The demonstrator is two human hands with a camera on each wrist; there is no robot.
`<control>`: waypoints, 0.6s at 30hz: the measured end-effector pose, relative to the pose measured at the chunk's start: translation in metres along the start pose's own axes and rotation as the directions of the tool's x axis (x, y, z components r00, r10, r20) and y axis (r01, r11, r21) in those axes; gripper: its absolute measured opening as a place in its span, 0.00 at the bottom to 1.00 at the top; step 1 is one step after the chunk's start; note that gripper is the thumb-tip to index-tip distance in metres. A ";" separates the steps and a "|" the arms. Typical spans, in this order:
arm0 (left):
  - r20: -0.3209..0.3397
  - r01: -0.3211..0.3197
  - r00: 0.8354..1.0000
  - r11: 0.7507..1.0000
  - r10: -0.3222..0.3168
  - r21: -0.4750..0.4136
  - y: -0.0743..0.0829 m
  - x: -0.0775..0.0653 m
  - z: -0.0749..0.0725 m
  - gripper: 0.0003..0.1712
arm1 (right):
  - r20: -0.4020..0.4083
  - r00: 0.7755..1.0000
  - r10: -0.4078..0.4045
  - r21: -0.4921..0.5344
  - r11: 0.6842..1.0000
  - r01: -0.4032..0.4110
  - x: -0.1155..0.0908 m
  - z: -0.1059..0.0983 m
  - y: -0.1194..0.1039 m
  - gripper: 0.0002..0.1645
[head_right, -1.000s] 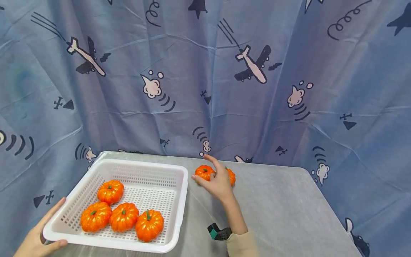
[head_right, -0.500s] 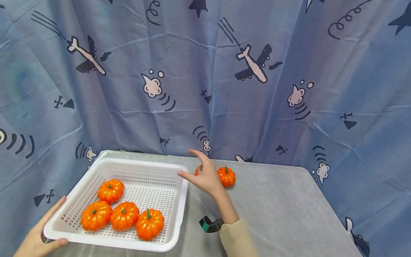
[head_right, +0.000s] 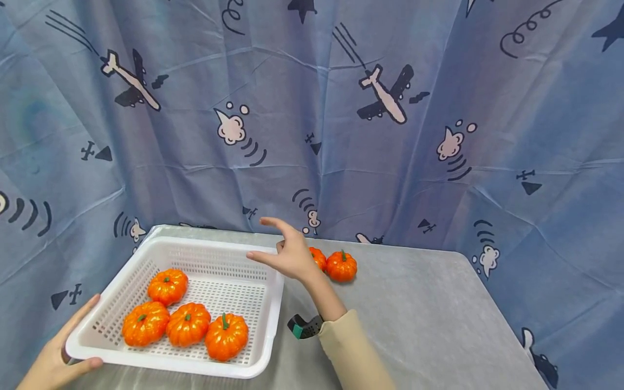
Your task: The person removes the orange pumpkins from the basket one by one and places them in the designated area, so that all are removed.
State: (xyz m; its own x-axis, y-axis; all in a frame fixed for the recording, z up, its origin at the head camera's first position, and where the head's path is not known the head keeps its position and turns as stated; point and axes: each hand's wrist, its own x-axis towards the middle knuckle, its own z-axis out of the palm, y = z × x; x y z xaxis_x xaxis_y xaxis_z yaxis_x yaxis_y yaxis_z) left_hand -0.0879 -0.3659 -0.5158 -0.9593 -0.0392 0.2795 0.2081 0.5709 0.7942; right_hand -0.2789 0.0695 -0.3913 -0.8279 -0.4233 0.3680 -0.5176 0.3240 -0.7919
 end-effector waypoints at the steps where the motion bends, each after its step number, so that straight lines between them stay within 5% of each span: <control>1: -0.001 -0.004 1.000 1.000 0.004 -0.001 0.000 0.000 0.000 0.70 | 0.007 1.000 -0.002 -0.007 1.000 0.002 0.002 0.002 -0.002 0.44; 18: -0.010 -0.001 1.000 1.000 0.001 0.015 0.003 0.001 0.000 0.69 | 0.176 0.984 -0.031 -0.025 0.999 0.036 0.049 0.073 -0.027 0.42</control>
State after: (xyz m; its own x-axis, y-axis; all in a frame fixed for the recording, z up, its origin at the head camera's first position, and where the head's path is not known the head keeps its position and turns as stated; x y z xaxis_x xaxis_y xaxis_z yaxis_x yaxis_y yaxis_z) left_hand -0.0878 -0.3645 -0.5136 -0.9571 -0.0466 0.2860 0.2064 0.5829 0.7858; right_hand -0.2896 -0.0222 -0.3876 -0.7606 -0.5755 0.3006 -0.5521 0.3296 -0.7659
